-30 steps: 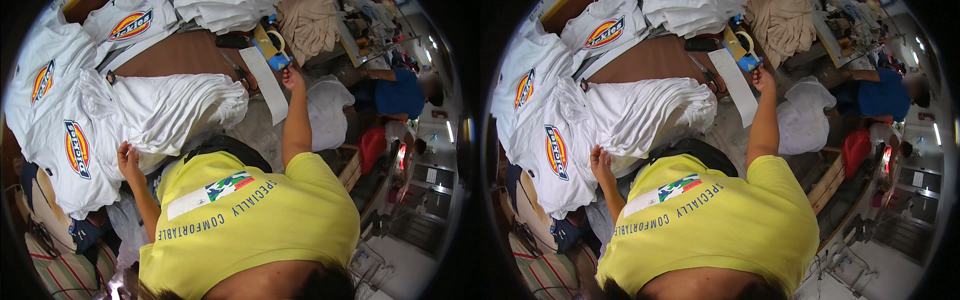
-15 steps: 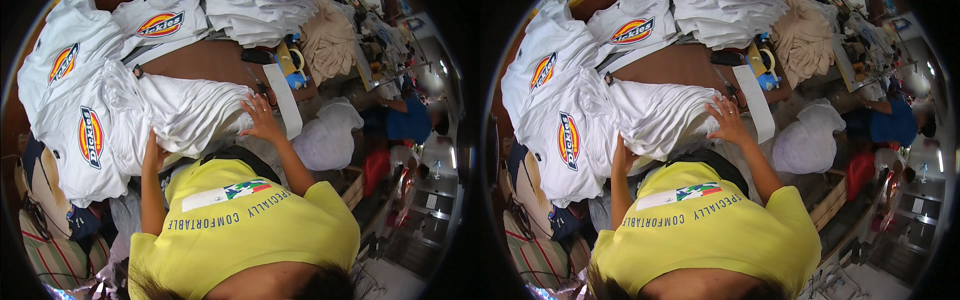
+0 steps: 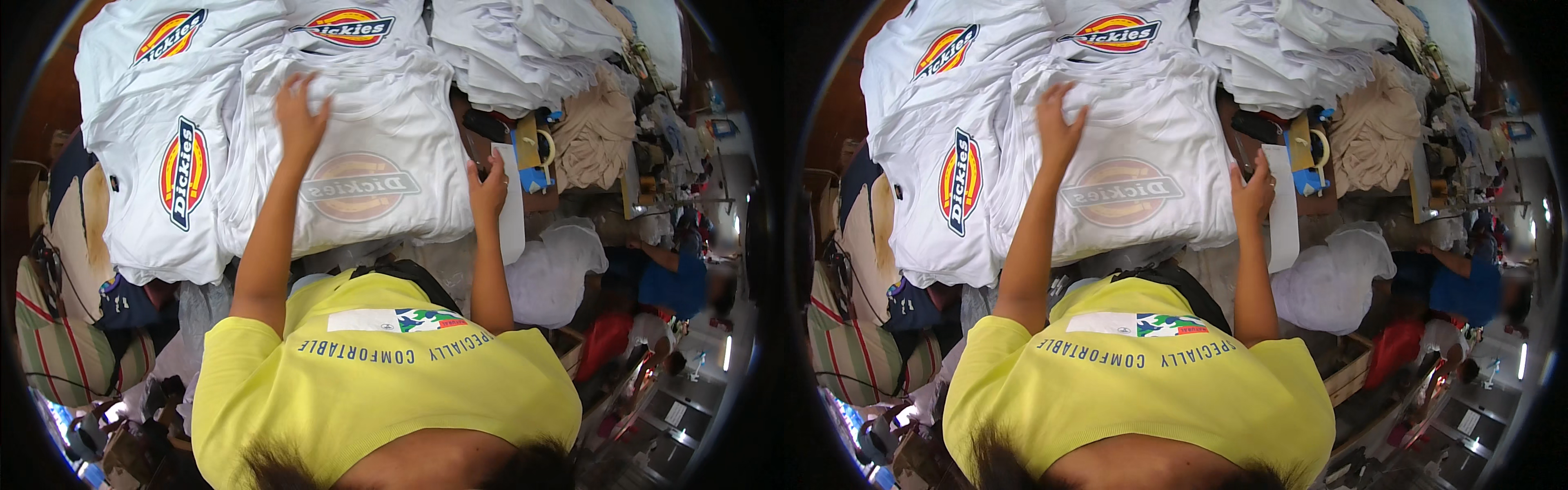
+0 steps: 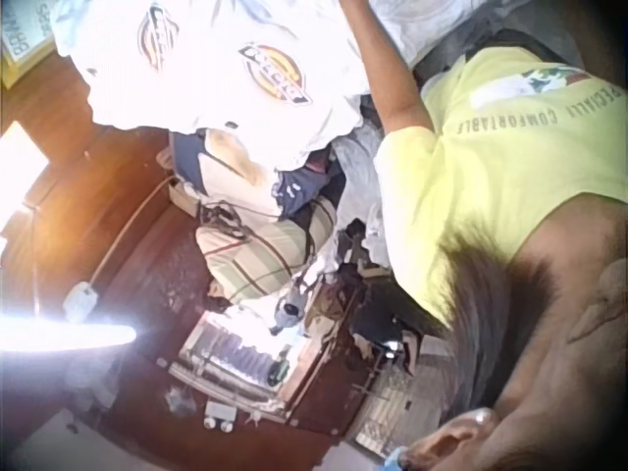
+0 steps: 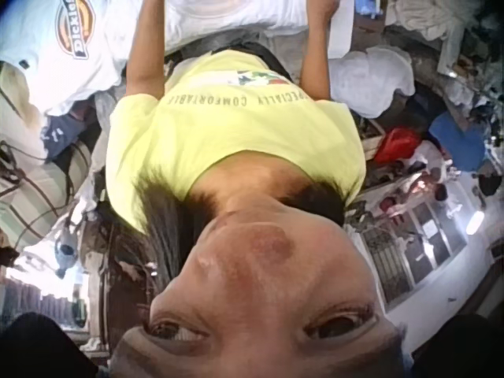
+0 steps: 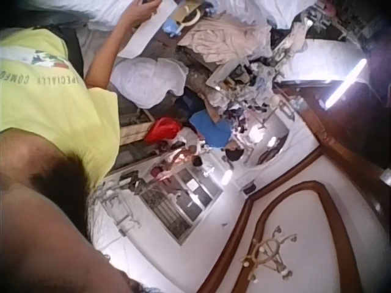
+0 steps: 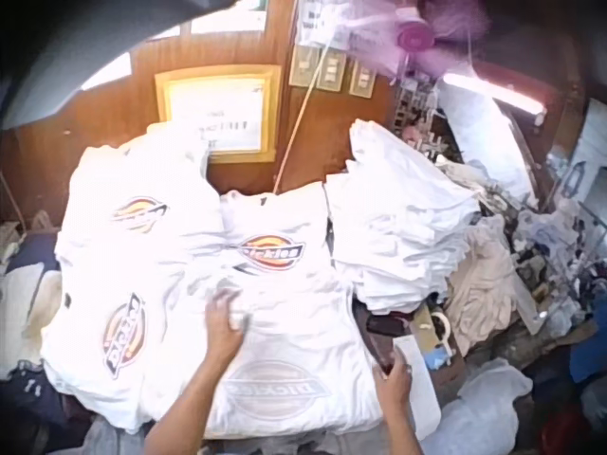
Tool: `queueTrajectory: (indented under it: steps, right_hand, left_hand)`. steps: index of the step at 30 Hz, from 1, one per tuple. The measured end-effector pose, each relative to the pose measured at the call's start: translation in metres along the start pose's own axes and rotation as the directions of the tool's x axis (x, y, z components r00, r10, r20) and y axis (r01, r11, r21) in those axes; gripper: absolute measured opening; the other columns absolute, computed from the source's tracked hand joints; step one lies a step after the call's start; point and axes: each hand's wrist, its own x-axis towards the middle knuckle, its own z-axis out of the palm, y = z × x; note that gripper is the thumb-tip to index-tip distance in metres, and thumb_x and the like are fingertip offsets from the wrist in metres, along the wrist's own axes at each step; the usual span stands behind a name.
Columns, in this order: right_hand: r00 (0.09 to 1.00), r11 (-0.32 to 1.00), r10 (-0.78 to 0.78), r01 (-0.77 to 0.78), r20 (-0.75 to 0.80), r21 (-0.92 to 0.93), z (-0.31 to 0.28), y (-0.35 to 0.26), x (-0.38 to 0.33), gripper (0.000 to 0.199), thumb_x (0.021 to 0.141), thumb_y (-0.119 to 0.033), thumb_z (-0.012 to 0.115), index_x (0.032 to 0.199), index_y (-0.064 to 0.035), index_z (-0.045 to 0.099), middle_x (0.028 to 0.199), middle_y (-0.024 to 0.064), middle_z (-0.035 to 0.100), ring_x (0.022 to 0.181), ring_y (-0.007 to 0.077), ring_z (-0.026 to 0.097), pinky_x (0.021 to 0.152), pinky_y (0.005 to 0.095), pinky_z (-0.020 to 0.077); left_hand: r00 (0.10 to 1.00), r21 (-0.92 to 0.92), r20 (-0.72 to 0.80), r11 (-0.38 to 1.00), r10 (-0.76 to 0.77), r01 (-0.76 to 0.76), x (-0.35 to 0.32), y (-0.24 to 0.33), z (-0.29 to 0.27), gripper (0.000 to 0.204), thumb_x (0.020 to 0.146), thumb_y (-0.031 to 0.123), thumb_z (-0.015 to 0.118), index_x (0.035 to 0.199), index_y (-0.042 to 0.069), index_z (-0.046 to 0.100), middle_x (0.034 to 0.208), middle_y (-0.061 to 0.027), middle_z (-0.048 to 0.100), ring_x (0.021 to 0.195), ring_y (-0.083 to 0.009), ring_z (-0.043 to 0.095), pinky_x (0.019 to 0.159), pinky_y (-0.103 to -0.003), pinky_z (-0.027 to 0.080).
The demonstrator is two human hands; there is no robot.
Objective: The person organizes and finishes white t-shirts by cutting excess threads using shears, applying tape, and folding them into a stack.
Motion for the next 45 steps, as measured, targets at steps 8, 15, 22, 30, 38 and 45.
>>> queueTrajectory:
  steps: [8, 15, 22, 30, 38, 45]
  right_hand:
    - [0.965, 0.978, 0.145, -0.106, 0.217, -0.180, 0.081, -0.069, 0.060, 0.072, 0.074, -0.056, 0.059, 0.122, -0.0056, 0.040, 0.102, 0.0223, 0.059, 0.096, 0.0395, 0.055, 0.077, 0.0446, 0.0449]
    - [0.983, 0.972, -0.136, 0.157, 0.126, -0.176, 0.108, -0.057, 0.096, 0.063, 0.071, -0.056, 0.061, 0.110, -0.0083, 0.047, 0.079, 0.0185, 0.064, 0.069, 0.0368, 0.062, 0.057, 0.0430, 0.0485]
    - [0.965, 0.960, -0.230, 0.247, 0.125, -0.135, 0.124, -0.064, 0.128, 0.064, 0.070, -0.056, 0.062, 0.109, -0.0077, 0.049, 0.090, 0.0180, 0.062, 0.078, 0.0357, 0.061, 0.063, 0.0430, 0.0487]
    - [0.887, 0.888, -0.448, 0.456, -0.110, 0.061, 0.096, -0.039, 0.113, 0.036, 0.066, -0.025, 0.075, 0.091, -0.0045, 0.058, 0.097, 0.0105, 0.057, 0.094, 0.0297, 0.051, 0.081, 0.0373, 0.0415]
    - [0.996, 0.890, -0.034, 0.070, -0.086, 0.451, 0.010, -0.049, 0.042, 0.023, 0.078, -0.021, 0.068, 0.085, -0.0034, 0.055, 0.072, 0.0029, 0.058, 0.055, 0.0124, 0.049, 0.051, 0.0248, 0.0388]
    - [0.981, 0.517, 0.120, -0.193, 0.153, 0.834, -0.107, -0.051, 0.034, 0.024, 0.082, -0.019, 0.064, 0.094, -0.0043, 0.049, 0.074, 0.0040, 0.059, 0.052, 0.0131, 0.057, 0.048, 0.0223, 0.0462]
  left_hand:
    - [0.939, 0.606, -0.073, 0.733, -0.337, 0.310, -0.014, -0.101, -0.003, 0.082, 0.074, 0.064, 0.052, 0.123, -0.001, 0.040, 0.109, -0.0180, 0.050, 0.103, -0.0345, 0.045, 0.086, -0.046, 0.035]
    - [0.917, 0.642, -0.084, 0.682, -0.389, 0.349, -0.004, -0.111, 0.015, 0.069, 0.076, 0.059, 0.052, 0.113, 0.001, 0.044, 0.100, -0.0141, 0.052, 0.097, -0.0303, 0.048, 0.080, -0.044, 0.037]
    - [0.881, 0.574, -0.123, 0.691, -0.457, 0.439, 0.023, -0.135, 0.033, 0.059, 0.079, 0.051, 0.054, 0.108, 0.001, 0.045, 0.103, -0.0158, 0.053, 0.100, -0.0324, 0.048, 0.081, -0.047, 0.038]
    - [0.963, 0.382, 0.087, 0.901, -0.256, 0.205, -0.050, -0.072, -0.079, 0.036, 0.072, 0.022, 0.068, 0.103, 0.008, 0.055, 0.108, -0.0159, 0.050, 0.101, -0.0348, 0.045, 0.084, -0.042, 0.038]
    - [0.924, 0.455, 0.239, 0.875, -0.299, 0.166, -0.137, -0.036, -0.159, 0.021, 0.075, 0.017, 0.064, 0.092, 0.010, 0.056, 0.094, -0.0059, 0.052, 0.092, -0.0248, 0.047, 0.076, -0.040, 0.038]
    - [0.967, 0.366, 0.212, 0.929, -0.141, 0.056, -0.133, -0.028, -0.191, 0.015, 0.073, 0.009, 0.063, 0.086, 0.007, 0.057, 0.084, -0.0046, 0.055, 0.085, -0.0249, 0.050, 0.073, -0.038, 0.039]
